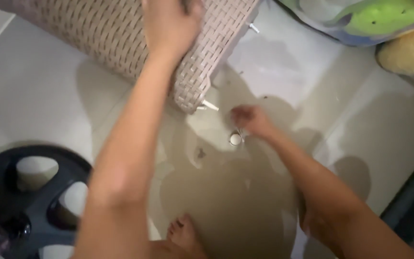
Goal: The person empties a laundry basket and then attempts to fix or reattach the wheels on the bottom.
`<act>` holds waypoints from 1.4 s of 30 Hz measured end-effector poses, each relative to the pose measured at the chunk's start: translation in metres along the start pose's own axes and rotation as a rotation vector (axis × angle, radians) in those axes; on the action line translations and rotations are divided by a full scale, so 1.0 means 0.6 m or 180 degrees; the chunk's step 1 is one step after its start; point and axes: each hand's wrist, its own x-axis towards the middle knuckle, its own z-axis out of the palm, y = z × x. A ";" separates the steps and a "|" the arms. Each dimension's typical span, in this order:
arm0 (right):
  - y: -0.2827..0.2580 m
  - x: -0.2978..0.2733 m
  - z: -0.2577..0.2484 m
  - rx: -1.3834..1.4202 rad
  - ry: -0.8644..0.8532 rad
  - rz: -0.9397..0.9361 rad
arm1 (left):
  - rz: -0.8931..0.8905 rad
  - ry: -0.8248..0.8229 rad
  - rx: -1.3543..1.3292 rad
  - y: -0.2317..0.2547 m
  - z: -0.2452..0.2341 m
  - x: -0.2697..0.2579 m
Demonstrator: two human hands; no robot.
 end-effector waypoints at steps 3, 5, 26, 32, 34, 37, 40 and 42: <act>0.029 0.028 -0.060 0.0887 0.0545 -0.0056 | -0.0147 0.0751 -0.1067 -0.024 -0.031 -0.077; 0.043 0.083 -0.095 0.0892 0.0754 -0.0131 | 0.0057 0.1356 -0.1716 -0.035 -0.065 -0.147; -0.065 -0.077 0.086 0.5101 -0.1460 0.0812 | -0.0726 -0.2072 -0.2996 -0.045 0.129 -0.443; -0.078 -0.081 0.062 0.4349 -0.1421 0.1216 | -0.2222 -0.2830 -0.3027 -0.038 0.123 -0.466; -0.088 -0.083 0.063 0.2628 -0.1171 0.1178 | 0.0019 -0.2513 -0.1154 -0.064 0.126 -0.481; -0.110 -0.071 0.050 0.2545 -0.1277 0.1307 | -0.0076 -0.2674 -0.0413 -0.138 0.166 -0.507; -0.115 -0.067 0.019 0.3380 -0.1626 0.1126 | -0.0406 -0.2794 0.0054 -0.181 0.172 -0.531; -0.126 -0.069 0.007 0.3423 -0.1748 0.0979 | -0.0146 -0.2300 -0.0121 -0.144 0.106 -0.507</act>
